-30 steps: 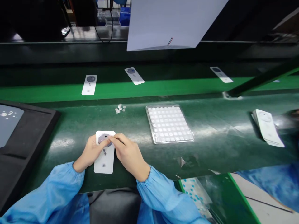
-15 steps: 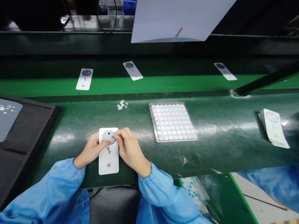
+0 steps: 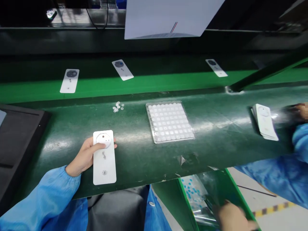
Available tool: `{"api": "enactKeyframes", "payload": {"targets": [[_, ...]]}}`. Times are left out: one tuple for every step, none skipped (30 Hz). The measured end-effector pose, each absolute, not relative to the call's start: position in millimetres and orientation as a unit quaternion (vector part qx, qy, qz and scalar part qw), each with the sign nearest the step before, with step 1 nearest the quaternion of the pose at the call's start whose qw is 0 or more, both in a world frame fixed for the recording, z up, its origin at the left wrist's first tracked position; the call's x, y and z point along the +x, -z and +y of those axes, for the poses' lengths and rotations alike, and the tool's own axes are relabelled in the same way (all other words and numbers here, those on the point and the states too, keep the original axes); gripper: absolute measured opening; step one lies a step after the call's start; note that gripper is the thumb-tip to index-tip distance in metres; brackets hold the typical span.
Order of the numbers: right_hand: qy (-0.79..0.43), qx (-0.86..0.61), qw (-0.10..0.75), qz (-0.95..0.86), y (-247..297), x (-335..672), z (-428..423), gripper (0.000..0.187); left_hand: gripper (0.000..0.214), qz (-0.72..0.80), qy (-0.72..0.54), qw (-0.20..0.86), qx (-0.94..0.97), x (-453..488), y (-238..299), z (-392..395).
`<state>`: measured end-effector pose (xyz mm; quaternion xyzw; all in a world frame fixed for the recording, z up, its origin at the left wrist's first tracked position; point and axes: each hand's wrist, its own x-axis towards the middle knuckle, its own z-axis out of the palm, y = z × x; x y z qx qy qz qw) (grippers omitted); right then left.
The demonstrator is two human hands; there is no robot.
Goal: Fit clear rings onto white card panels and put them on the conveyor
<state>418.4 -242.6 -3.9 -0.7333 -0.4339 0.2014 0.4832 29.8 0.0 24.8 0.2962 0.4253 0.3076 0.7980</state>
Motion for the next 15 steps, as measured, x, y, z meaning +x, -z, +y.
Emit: {"api": "enactKeyframes", "payload": {"targets": [[-0.136, -0.768, 0.459, -0.425, 6, 413, -239, 0.007, 0.04, 0.425, -0.304, 0.798, 0.299, 30, -25, 0], [-0.043, -0.806, 0.429, -0.406, 6, 403, -228, 0.012, 0.039, 0.426, -0.303, 0.797, 0.304, 31, -25, 1], [0.05, -0.83, 0.394, -0.391, 3, 389, -210, 0.017, 0.039, 0.426, -0.304, 0.794, 0.31, 31, -24, 1], [0.13, -0.842, 0.355, -0.385, -1, 373, -186, 0.022, 0.038, 0.426, -0.305, 0.791, 0.317, 31, -24, 1], [0.17, -0.829, 0.348, -0.404, -5, 354, -158, 0.025, 0.038, 0.426, -0.307, 0.787, 0.323, 31, -23, 1], [0.13, -0.797, 0.359, -0.467, -8, 335, -126, 0.026, 0.038, 0.426, -0.307, 0.785, 0.328, 31, -22, 1], [0.092, -0.75, 0.375, -0.538, -10, 317, -92, 0.025, 0.038, 0.426, -0.305, 0.784, 0.331, 31, -20, 0], [0.057, -0.698, 0.377, -0.606, -10, 299, -58, 0.026, 0.039, 0.427, -0.305, 0.783, 0.334, 31, -19, 0], [0.018, -0.651, 0.361, -0.667, -9, 284, -25, 0.027, 0.039, 0.426, -0.304, 0.782, 0.337, 30, -17, -1], [-0.01, -0.623, 0.338, -0.705, -7, 271, 6, 0.028, 0.039, 0.424, -0.306, 0.782, 0.34, 30, -15, -1], [-0.026, -0.611, 0.308, -0.729, -4, 261, 32, 0.03, 0.039, 0.42, -0.308, 0.781, 0.343, 30, -14, -1], [-0.036, -0.606, 0.28, -0.744, -2, 255, 53, 0.03, 0.038, 0.416, -0.311, 0.781, 0.346, 29, -13, -1], [-0.04, -0.607, 0.258, -0.751, 0, 251, 68, 0.03, 0.038, 0.413, -0.314, 0.781, 0.348, 29, -12, 0], [-0.041, -0.607, 0.244, -0.755, 2, 250, 75, 0.029, 0.038, 0.411, -0.318, 0.78, 0.35, 28, -11, 1], [-0.042, -0.605, 0.24, -0.758, 3, 250, 75, 0.029, 0.039, 0.41, -0.322, 0.779, 0.349, 28, -11, 2]]}}
